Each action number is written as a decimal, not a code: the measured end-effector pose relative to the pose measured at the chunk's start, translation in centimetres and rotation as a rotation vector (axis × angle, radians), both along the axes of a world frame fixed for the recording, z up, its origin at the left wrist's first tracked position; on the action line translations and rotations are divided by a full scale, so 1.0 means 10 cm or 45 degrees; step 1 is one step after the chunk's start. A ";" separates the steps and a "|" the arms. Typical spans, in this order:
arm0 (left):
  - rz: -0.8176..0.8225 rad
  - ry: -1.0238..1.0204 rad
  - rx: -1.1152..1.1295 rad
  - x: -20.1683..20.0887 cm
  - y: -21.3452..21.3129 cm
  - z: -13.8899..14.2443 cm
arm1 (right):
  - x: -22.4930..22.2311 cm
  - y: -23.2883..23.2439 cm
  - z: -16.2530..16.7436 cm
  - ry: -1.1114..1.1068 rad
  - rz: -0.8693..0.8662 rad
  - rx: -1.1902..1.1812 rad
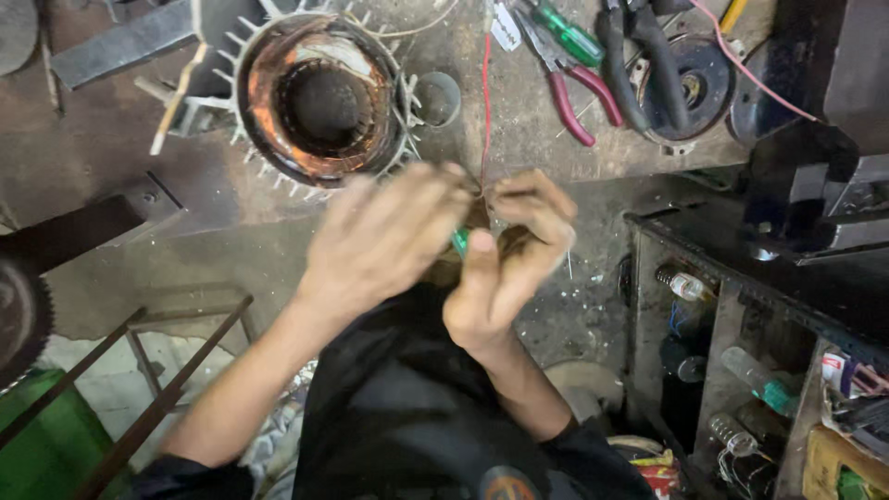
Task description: The person is repairing a motor stator by hand, using pliers and a screwdriver to manipulate and secure copper wires within the stator slots. They repeatedly adjust the wires and use a wooden wedge to hold them in place.
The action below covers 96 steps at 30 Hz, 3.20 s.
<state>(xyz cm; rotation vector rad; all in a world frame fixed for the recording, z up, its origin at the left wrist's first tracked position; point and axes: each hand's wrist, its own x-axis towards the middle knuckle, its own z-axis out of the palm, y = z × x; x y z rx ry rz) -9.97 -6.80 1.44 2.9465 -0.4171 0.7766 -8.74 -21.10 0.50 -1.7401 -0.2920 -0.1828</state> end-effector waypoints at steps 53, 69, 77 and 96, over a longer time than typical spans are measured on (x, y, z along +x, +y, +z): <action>0.269 0.497 -0.445 0.32 1.26 0.35 | 0.27 0.22 0.42 0.563 0.452 -0.380; 0.286 0.567 -0.504 0.23 1.18 0.47 | -0.11 0.47 -0.38 -0.399 -0.080 -0.863; 0.412 0.607 -0.555 0.22 1.18 0.41 | -0.24 0.48 -0.78 -0.420 -0.109 -0.733; 0.338 0.583 -0.456 0.22 1.27 0.31 | -0.05 0.27 0.48 0.594 0.222 -0.511</action>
